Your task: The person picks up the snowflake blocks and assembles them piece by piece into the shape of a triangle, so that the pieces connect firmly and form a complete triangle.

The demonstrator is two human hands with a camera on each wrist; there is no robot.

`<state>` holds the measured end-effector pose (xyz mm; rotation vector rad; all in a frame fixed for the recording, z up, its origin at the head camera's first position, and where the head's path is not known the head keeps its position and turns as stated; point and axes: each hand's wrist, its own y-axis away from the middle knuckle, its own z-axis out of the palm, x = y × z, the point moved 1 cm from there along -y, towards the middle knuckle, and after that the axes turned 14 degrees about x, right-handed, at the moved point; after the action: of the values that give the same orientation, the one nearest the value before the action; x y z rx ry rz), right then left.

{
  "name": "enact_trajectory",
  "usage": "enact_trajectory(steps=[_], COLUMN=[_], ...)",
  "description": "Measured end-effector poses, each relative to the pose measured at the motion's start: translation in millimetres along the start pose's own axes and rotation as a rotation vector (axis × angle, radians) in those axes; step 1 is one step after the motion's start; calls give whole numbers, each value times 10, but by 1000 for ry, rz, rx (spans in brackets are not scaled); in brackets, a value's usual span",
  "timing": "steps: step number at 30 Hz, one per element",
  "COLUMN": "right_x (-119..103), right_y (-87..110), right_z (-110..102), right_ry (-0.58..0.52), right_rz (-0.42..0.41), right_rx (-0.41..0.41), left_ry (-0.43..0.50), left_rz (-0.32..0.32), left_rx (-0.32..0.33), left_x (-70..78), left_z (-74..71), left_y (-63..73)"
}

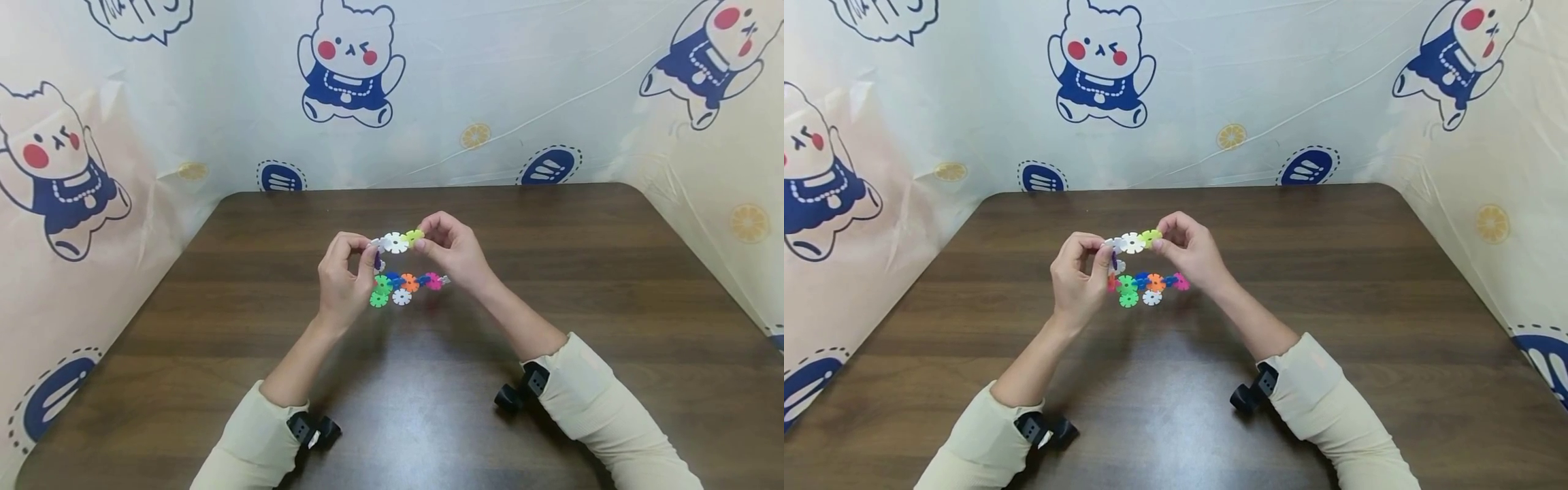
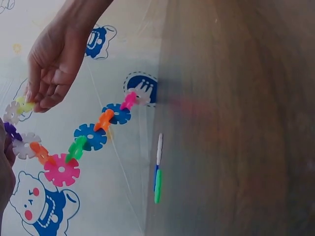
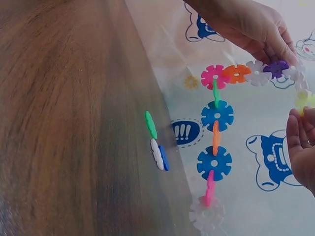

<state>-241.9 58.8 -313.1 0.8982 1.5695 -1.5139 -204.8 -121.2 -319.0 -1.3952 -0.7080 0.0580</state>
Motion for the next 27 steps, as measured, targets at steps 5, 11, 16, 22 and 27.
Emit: enact_trajectory(steps=[5,11,16,22,27], right_x=[10,12,43,134,254], right_y=[-14,-25,-30,-52,-70], right_z=[-2,-2,-5,9,41], right_ry=[-8,31,99,257,409], right_rz=[24,79,155,195,236], right_rx=[-10,-24,-60,-170,-301], left_ry=[-6,-26,-45,-89,-134], left_rz=[6,10,-6,-32,-47], left_rx=[-11,7,34,98,162], left_x=[2,0,-25,-67,-97], left_z=[0,-19,-65,-121,-161], left_y=[-9,-41,-95,-145,-165])
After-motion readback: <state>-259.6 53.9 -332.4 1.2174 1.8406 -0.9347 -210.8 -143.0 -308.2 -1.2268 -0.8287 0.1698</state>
